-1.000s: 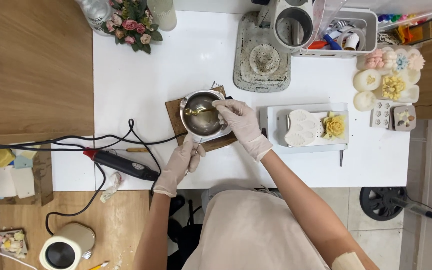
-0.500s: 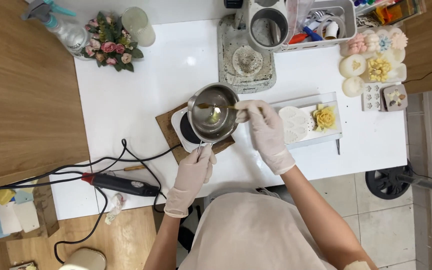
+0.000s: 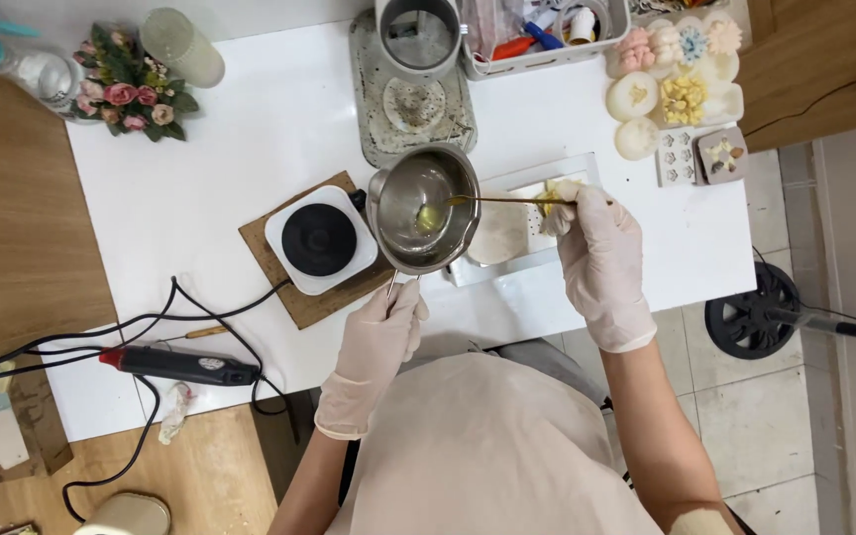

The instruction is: Assembling and detailing a decorative wax flower for a candle using melted wax and a heat gun.

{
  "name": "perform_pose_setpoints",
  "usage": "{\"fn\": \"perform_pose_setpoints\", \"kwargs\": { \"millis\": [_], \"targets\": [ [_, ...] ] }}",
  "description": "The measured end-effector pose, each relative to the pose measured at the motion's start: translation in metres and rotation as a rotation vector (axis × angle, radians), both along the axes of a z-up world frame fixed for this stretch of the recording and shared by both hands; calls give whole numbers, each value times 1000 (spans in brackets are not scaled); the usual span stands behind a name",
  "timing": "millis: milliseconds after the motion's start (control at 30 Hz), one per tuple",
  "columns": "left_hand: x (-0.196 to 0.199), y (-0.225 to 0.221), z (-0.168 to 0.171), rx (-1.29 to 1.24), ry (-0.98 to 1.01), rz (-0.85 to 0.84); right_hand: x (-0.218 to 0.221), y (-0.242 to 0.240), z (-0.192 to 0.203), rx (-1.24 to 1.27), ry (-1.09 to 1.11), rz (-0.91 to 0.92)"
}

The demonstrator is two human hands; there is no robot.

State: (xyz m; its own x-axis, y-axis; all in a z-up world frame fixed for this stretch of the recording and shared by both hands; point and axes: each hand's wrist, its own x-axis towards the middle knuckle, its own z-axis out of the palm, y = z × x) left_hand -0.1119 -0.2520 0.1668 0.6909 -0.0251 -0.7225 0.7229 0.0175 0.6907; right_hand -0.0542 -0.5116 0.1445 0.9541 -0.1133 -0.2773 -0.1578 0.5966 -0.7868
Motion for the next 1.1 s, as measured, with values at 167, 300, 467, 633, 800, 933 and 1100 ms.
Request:
{"fn": "perform_pose_setpoints", "kwargs": {
  "millis": [167,300,467,633,800,933,1100],
  "targets": [
    [0,-21,9,-2,-6,7,6,-18,5,-174,-125,42],
    [-1,-36,9,42,12,12,5,-23,-4,-289,-145,79],
    [-5,-50,11,53,-15,41,-3,-30,-24,-410,-208,90],
    [-8,-61,6,89,-14,40,-5,-33,-30,-494,-198,121],
    [-14,-68,-7,131,-120,2,-7,-30,-41,-724,-268,103],
    [-11,-74,-3,54,-70,64,-10,-27,-53,-496,-178,76],
    [-15,-75,-15,-11,-16,89,-12,-21,-63,-358,-48,36]
  ]
}}
